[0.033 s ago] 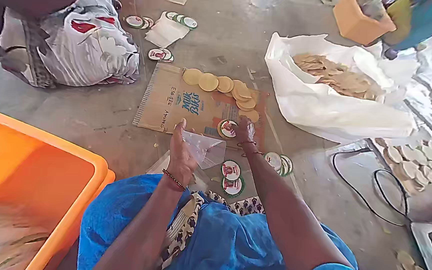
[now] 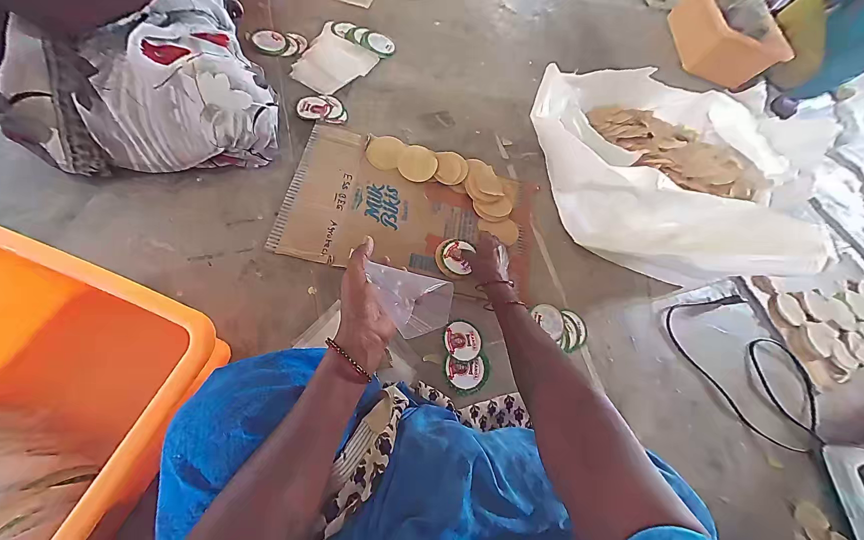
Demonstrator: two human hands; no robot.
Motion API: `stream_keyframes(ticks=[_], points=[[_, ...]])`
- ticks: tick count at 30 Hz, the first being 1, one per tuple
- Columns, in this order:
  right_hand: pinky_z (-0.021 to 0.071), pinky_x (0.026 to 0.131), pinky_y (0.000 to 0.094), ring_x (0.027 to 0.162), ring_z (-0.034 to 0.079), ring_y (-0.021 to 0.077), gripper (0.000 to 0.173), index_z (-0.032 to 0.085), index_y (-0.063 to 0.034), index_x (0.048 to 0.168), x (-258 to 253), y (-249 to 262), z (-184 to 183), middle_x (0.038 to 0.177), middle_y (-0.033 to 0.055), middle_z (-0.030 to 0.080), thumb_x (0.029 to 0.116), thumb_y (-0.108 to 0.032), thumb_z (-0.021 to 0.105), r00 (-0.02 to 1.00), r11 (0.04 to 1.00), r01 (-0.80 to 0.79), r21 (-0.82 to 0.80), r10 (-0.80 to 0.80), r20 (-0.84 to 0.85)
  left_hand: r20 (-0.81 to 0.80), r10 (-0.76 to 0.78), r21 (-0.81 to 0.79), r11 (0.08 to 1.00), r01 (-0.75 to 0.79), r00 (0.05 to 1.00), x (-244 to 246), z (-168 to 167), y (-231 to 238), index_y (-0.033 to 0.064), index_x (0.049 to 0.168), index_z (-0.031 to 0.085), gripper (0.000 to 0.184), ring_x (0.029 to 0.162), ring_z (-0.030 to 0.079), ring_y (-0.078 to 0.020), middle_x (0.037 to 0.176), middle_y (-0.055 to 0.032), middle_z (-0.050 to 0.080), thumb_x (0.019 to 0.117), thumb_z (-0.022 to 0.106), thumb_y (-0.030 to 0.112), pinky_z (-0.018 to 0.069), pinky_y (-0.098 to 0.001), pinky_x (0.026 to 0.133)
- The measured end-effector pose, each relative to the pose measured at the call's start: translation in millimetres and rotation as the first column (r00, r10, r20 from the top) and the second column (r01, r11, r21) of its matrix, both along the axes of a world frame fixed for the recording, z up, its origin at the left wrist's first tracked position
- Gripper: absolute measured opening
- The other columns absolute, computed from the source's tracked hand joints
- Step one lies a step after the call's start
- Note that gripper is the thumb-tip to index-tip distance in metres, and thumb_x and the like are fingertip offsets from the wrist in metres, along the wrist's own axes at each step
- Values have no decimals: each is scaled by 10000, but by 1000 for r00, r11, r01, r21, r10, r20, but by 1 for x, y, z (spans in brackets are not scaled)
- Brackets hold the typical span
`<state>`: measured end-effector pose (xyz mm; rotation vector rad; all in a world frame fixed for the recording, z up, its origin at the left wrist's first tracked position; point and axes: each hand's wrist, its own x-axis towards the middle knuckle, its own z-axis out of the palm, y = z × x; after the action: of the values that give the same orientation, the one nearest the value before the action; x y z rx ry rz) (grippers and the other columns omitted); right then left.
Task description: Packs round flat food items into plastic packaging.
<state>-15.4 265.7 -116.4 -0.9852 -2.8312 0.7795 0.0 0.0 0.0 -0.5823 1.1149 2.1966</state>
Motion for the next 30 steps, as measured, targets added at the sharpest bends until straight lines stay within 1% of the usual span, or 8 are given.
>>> stream_keyframes(ticks=[5, 11, 14, 16, 20, 25, 27, 30], points=[[453, 1010, 660, 1222, 578, 481, 569, 647, 81, 1214, -8, -3, 8, 1254, 320, 618, 824, -284, 841, 963, 986, -160, 43, 147, 226, -1, -14, 0, 1000, 14, 1000, 1, 0, 1, 126, 1335, 470, 545, 936, 647, -272, 1116, -126, 613, 1016, 473, 567, 570, -468, 764], [476, 957, 686, 1124, 631, 461, 585, 700, 39, 1127, -3, -2, 5, 1150, 291, 672, 714, -305, 929, 963, 990, -69, -124, 98, 251, 16, 49, 21, 999, -49, 999, -5, -2, 3, 112, 1400, 416, 581, 973, 632, -289, 1187, -160, 578, 1028, 455, 557, 568, -474, 782], [474, 970, 670, 1111, 638, 447, 576, 693, 43, 1133, 3, 1, 3, 1138, 284, 679, 740, -312, 919, 972, 979, -76, -190, 115, 205, -7, 25, 4, 1000, -25, 1000, -5, -4, 0, 102, 1370, 442, 610, 892, 655, -277, 1120, -161, 621, 1028, 396, 605, 576, -444, 720], [469, 990, 646, 1132, 636, 426, 564, 696, 15, 1179, 11, -6, 15, 1165, 260, 684, 748, -272, 919, 986, 974, -65, -217, 96, 135, 5, 8, 64, 998, -8, 1000, -5, -5, -6, 111, 1397, 436, 659, 1007, 649, -316, 1196, -179, 615, 1012, 370, 642, 567, -502, 823], [505, 831, 675, 983, 669, 450, 362, 686, -6, 1133, 40, -39, 51, 1022, 249, 695, 864, -218, 804, 991, 991, -135, 9, 135, -4, 81, 17, 191, 981, -32, 997, -7, -5, -7, 76, 1449, 392, 747, 1158, 601, -381, 1328, -231, 549, 1013, 291, 674, 514, -576, 967], [516, 781, 675, 912, 690, 450, 263, 716, -43, 1087, 72, -44, 38, 947, 230, 714, 959, -273, 724, 983, 980, -180, 89, 182, -11, 132, -1, 180, 983, -23, 991, -5, -1, -8, 79, 1437, 412, 791, 1152, 605, -383, 1343, -238, 552, 996, 247, 714, 518, -573, 949], [543, 810, 644, 911, 706, 387, 362, 708, -67, 1184, 80, -50, 67, 985, 201, 725, 953, -344, 733, 981, 996, -86, 7, 86, -174, 147, 51, 177, 981, -77, 988, -6, 1, -7, 86, 1448, 412, 779, 1144, 601, -384, 1324, -232, 558, 1006, 256, 708, 513, -611, 935], [536, 735, 545, 809, 674, 277, 383, 706, -47, 1116, 107, -94, 159, 917, 151, 707, 822, -234, 866, 922, 996, -25, -89, -12, -386, 146, 78, 161, 982, -102, 986, -5, 4, -4, 110, 1450, 414, 784, 1137, 589, -374, 1307, -214, 563, 1001, 210, 720, 503, -626, 903]])
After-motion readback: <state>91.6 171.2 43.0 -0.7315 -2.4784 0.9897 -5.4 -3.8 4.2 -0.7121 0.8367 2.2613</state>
